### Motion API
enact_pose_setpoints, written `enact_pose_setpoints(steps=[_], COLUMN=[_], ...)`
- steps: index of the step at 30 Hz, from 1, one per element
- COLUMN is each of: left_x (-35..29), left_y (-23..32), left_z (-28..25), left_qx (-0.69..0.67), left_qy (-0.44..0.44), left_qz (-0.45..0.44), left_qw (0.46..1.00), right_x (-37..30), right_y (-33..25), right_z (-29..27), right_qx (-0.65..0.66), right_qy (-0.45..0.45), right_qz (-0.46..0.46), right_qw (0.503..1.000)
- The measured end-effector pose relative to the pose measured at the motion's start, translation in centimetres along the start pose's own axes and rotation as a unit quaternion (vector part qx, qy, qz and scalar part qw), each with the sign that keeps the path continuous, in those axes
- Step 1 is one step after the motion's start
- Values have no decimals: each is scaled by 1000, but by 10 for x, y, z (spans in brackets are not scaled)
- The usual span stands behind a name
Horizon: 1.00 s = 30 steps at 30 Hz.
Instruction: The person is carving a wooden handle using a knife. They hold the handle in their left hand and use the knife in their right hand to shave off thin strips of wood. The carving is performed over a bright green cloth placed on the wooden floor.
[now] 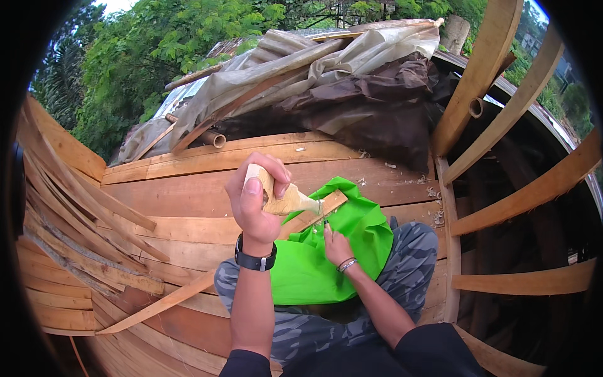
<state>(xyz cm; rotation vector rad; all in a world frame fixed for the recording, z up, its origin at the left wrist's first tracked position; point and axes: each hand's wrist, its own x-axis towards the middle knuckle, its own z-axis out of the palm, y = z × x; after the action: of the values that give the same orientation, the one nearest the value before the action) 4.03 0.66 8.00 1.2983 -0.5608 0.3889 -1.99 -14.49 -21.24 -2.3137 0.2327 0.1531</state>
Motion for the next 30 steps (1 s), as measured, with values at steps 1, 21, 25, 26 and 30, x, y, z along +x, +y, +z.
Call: enact_pose_setpoints(steps=[1,21,25,26,30], left_x=[-6,-14,-22,-28,-18], left_y=[2,1,4,2,4], left_z=[-9,-7,-16,-17,-12], left_qx=[10,-38,-37,-38,-40], left_qy=[40,57,52,55,44], left_qz=[2,12,17,8,12], left_qw=[999,998,998,998,998], right_x=[-8,4,-6,-10,2], right_y=[-24,-14,-19,-21,-9], right_z=[-13,-6,-1,-9,-9], right_qx=[42,-49,-24,-12,43], right_qy=[-18,6,-1,-12,-32], right_qz=[8,-16,-28,-32,41], right_qw=[999,999,999,999,998])
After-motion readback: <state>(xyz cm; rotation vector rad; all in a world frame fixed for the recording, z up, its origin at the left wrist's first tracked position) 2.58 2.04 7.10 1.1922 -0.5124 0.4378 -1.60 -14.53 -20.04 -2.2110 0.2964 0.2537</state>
